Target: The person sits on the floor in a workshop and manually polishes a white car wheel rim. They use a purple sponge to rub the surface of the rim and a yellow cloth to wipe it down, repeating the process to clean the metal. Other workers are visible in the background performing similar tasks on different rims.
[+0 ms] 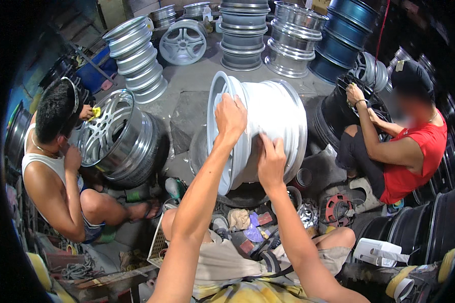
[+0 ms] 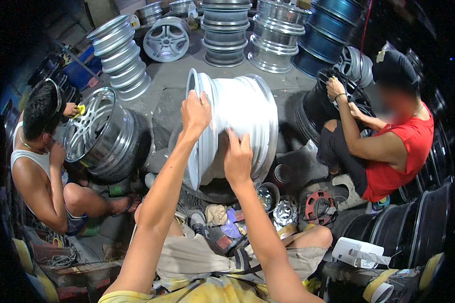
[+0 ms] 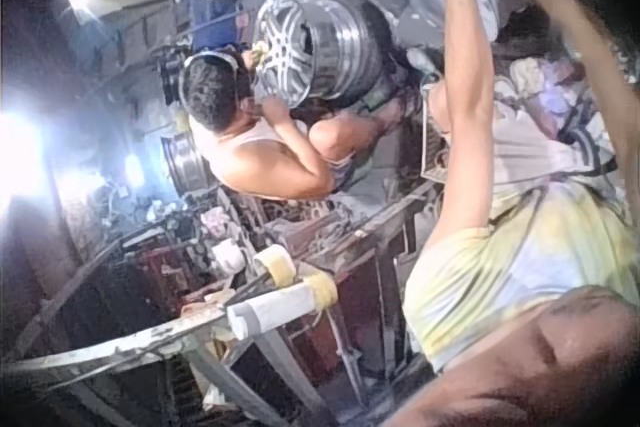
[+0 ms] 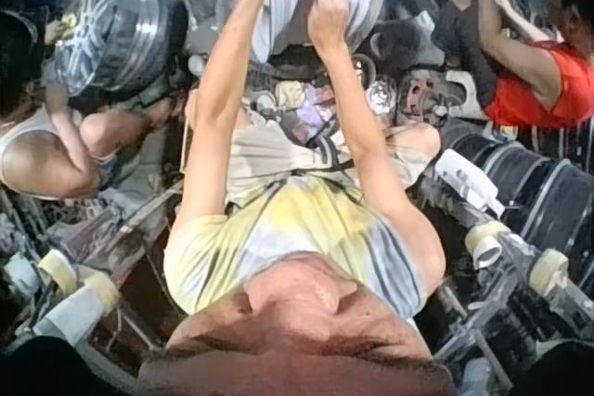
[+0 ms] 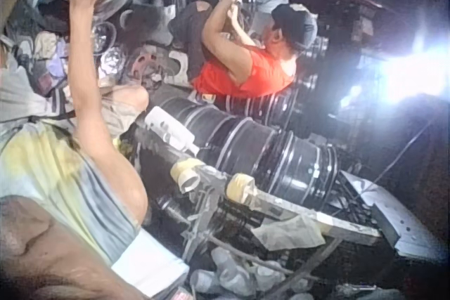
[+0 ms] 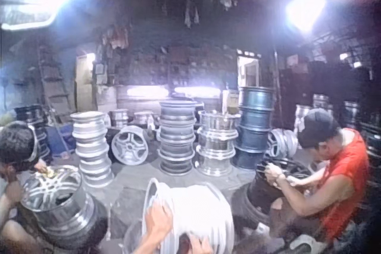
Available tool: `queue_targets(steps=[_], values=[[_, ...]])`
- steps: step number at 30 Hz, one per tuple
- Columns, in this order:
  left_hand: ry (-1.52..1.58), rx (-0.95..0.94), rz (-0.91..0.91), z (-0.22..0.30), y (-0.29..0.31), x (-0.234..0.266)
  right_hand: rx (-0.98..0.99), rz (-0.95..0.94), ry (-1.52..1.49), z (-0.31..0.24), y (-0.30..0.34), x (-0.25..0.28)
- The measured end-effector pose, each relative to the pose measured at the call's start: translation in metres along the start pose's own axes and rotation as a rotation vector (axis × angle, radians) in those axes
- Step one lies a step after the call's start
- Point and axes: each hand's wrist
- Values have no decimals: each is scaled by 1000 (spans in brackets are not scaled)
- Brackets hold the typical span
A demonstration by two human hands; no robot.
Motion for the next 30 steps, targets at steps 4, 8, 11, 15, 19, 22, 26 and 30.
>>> queue_targets(steps=[4, 8, 11, 15, 19, 22, 26, 30], values=[[-50, -45, 6, -2, -6, -7, -9, 1, -11, 0, -4, 1], [-71, -62, 10, -5, -14, -15, -7, 17, 2, -1, -23, 4], [-79, -61, 8, -12, -20, -14, -77, -200, -84, 1, 36, 33], [-86, -72, -1, -13, -23, -9, -273, -518, -133, 46, 142, 46], [-98, -76, -75, 3, -28, -15, -232, -1176, 162, 154, 275, 4], [-123, -40, -85, 2, -29, -10, -350, -1518, 157, 150, 311, -14], [-205, -35, -74, -1, -30, -3, -34, -1289, 475, 146, 304, -32], [-216, -49, -109, 6, -25, -4, 87, -951, 731, 151, 283, -61]])
Point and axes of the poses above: each hand's wrist, its own y-axis away from the middle knuckle, its own x-axis out of the back of the hand, z = x × y, and after that the axes turned 6 degrees about -x, right-handed
